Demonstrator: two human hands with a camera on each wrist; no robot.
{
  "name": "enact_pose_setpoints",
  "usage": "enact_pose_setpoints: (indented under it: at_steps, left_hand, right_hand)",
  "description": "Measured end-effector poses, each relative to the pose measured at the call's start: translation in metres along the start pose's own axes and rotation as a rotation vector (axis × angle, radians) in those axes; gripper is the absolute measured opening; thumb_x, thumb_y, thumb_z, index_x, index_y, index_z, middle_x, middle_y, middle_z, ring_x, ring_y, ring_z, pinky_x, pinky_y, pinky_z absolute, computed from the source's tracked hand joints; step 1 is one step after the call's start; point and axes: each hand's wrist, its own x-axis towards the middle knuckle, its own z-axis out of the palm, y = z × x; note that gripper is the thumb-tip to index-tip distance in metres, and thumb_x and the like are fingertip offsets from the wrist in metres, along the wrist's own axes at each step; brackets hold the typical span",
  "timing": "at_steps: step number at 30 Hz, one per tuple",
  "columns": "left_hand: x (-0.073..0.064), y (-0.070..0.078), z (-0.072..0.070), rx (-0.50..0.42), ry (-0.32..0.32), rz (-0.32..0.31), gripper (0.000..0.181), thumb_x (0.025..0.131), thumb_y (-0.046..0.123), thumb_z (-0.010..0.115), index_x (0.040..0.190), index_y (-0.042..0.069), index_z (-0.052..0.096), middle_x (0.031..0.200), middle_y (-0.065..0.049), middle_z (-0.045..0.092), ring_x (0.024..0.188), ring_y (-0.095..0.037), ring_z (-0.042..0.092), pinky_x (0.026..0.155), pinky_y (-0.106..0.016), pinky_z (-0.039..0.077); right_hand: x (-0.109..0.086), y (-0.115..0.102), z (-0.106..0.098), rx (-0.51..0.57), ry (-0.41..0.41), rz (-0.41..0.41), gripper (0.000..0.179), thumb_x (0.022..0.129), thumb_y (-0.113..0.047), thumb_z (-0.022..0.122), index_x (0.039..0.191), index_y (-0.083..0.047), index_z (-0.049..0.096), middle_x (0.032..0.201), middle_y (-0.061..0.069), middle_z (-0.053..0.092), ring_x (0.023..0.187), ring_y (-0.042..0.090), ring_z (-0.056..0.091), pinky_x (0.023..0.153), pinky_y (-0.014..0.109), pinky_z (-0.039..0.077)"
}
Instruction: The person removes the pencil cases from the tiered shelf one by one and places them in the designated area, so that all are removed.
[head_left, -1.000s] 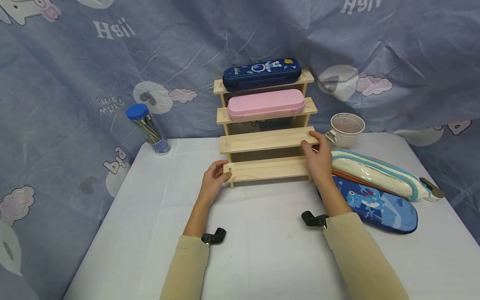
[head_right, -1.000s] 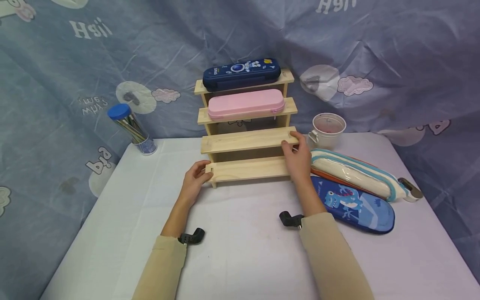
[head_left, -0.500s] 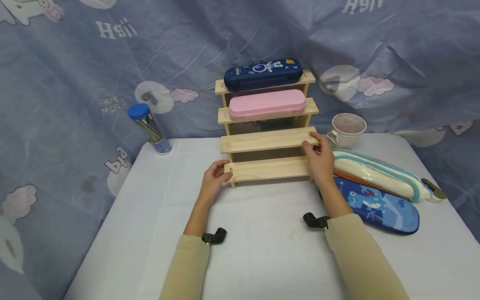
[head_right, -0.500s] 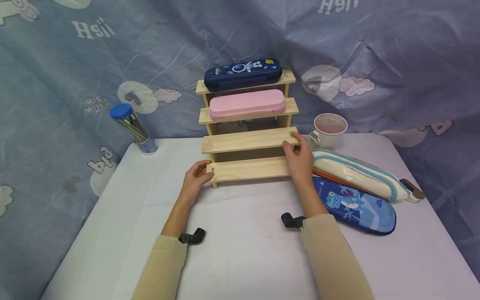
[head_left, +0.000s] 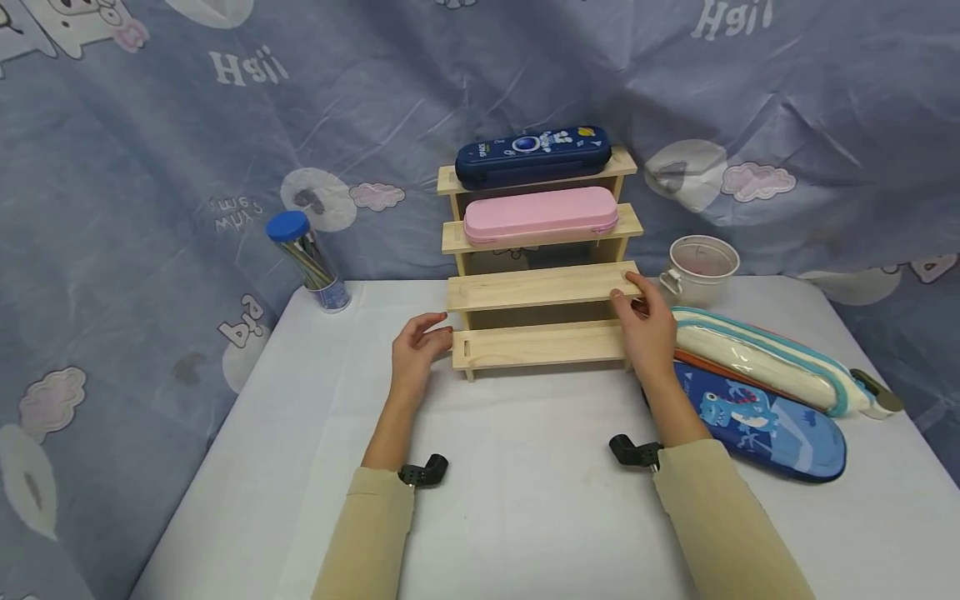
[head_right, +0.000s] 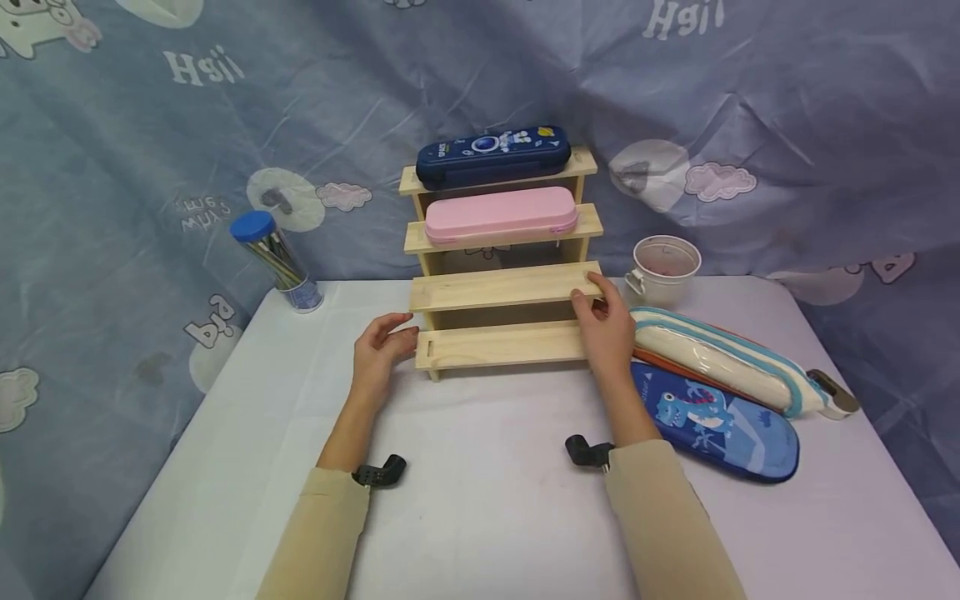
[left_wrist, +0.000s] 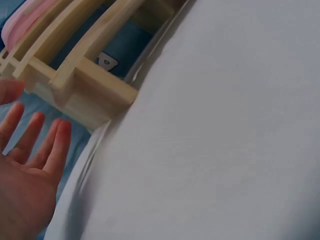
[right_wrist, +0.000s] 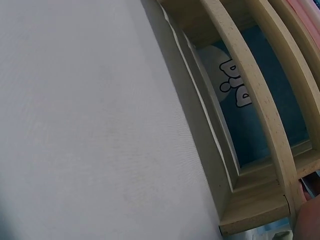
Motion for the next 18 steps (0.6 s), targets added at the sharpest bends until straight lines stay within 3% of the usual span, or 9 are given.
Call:
enact_pose_setpoints:
  at_steps: [4, 7, 12, 18]
  left_hand:
    - [0.006, 0.013, -0.004, 0.04, 0.055, 0.048, 0.037, 0.089, 0.001, 0.064, 0.122, -0.011, 0.054, 0.126, -0.023, 0.056, 0.108, -0.035, 0.06, 0.083, -0.041, 0.053]
    - [0.012, 0.026, -0.004, 0.056, 0.069, 0.104, 0.036, 0.088, -0.001, 0.065, 0.121, -0.012, 0.053, 0.125, -0.026, 0.055, 0.108, -0.037, 0.058, 0.082, -0.036, 0.053]
    - [0.022, 0.048, 0.001, 0.114, 0.037, 0.192, 0.038, 0.087, -0.001, 0.067, 0.122, -0.008, 0.055, 0.128, -0.02, 0.054, 0.116, -0.045, 0.05, 0.086, -0.035, 0.051]
    - [0.036, 0.067, 0.013, 0.204, 0.017, 0.25, 0.044, 0.086, 0.003, 0.069, 0.127, -0.001, 0.054, 0.133, -0.01, 0.052, 0.122, -0.035, 0.046, 0.095, -0.043, 0.044]
  right_hand:
    - [-0.001, 0.0, 0.0, 0.003, 0.014, 0.001, 0.046, 0.087, -0.05, 0.064, 0.13, -0.034, 0.06, 0.129, -0.005, 0.058, 0.106, 0.015, 0.055, 0.09, 0.026, 0.044]
    - [-0.001, 0.0, -0.001, -0.003, 0.019, -0.003, 0.046, 0.088, -0.05, 0.064, 0.13, -0.034, 0.06, 0.129, -0.005, 0.058, 0.105, 0.015, 0.055, 0.09, 0.026, 0.044]
    - [0.0, -0.002, -0.001, -0.006, 0.026, -0.006, 0.045, 0.088, -0.049, 0.064, 0.13, -0.034, 0.06, 0.129, -0.006, 0.058, 0.104, 0.015, 0.055, 0.09, 0.026, 0.044]
    - [-0.001, -0.002, 0.0, -0.006, 0.012, -0.003, 0.047, 0.088, -0.05, 0.063, 0.131, -0.033, 0.059, 0.13, -0.003, 0.057, 0.105, 0.015, 0.054, 0.091, 0.026, 0.044]
